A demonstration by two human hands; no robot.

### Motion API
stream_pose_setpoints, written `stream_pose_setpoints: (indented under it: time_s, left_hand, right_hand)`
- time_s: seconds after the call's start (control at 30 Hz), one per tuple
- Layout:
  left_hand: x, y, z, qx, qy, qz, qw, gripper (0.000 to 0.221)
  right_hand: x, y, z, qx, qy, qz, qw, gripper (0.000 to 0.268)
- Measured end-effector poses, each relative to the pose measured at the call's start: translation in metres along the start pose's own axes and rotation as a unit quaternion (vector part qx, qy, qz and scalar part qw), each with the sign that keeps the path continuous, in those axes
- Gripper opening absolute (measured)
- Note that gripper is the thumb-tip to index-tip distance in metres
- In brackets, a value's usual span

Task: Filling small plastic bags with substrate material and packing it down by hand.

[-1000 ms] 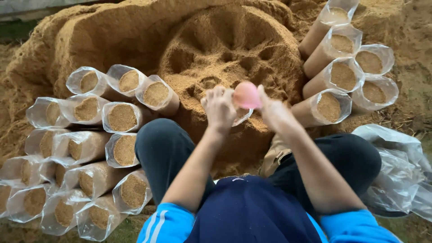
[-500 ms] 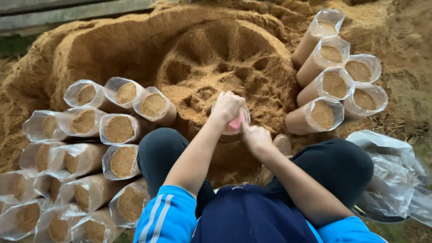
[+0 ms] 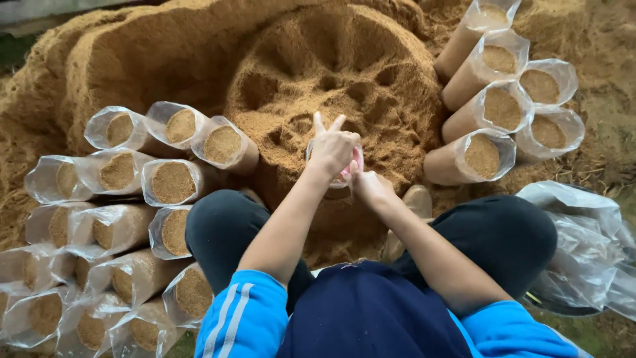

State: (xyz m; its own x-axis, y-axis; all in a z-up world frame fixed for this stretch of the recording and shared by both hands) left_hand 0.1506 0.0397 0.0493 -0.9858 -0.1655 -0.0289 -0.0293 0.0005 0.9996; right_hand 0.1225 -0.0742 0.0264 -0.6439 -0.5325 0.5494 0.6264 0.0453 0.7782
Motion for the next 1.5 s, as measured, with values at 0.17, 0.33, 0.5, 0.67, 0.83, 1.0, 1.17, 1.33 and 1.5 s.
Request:
stream_pose_setpoints:
  time_s: [0.17,0.33,0.5,0.67,0.83,1.0,1.17,1.33,1.5]
  left_hand:
    - [0.039,-0.016,0.038,0.28,0.159,-0.333,0.886,0.076]
    - [0.1,-0.032,0.022,0.633,0.322,-0.147,0.689,0.074]
    - [0.098,-0.035,0.016,0.68,0.349,-0.097,0.638,0.061]
    - [0.09,-0.048,0.018,0.672,0.35,-0.115,0.643,0.058]
    - [0.093,-0.05,0.018,0.672,0.354,-0.124,0.639,0.059]
    - [0.094,-0.052,0.016,0.683,0.352,-0.12,0.628,0.058]
    - [0.09,-0.055,0.02,0.667,0.348,-0.126,0.646,0.056]
    - [0.09,-0.043,0.021,0.674,0.345,-0.122,0.642,0.057]
    - [0.089,-0.044,0.02,0.676,0.331,-0.138,0.644,0.056]
  right_hand:
    - [0.007,0.017,-0.012,-0.031,0.0,-0.01,0.999,0.058]
    - [0.028,0.041,-0.003,-0.015,0.017,-0.018,1.0,0.052]
    - [0.038,0.063,0.008,-0.007,0.02,-0.011,1.0,0.053]
    - [0.013,0.055,0.009,-0.005,0.028,-0.015,0.999,0.049]
    - [0.018,0.067,0.014,0.011,0.034,-0.013,0.999,0.05]
    - [-0.009,0.06,0.017,0.048,0.058,-0.015,0.997,0.051]
    - [-0.01,0.054,0.027,0.053,0.063,-0.02,0.996,0.052]
    - [0.02,0.06,0.013,0.031,0.053,-0.026,0.998,0.052]
    - [0.022,0.03,0.004,0.043,0.036,-0.033,0.998,0.049]
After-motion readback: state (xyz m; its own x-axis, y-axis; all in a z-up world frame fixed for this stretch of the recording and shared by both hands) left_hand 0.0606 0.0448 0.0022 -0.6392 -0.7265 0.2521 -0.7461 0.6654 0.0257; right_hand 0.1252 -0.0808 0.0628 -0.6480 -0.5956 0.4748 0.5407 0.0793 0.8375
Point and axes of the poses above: each hand's wrist, its own x-axis away from the middle knuckle, its own y-axis out of the back of the hand, z = x × y, the point moved 5 cm from there along -x, towards the middle knuckle, and after that the axes turned 7 degrees about y, right-handed, at the moved point
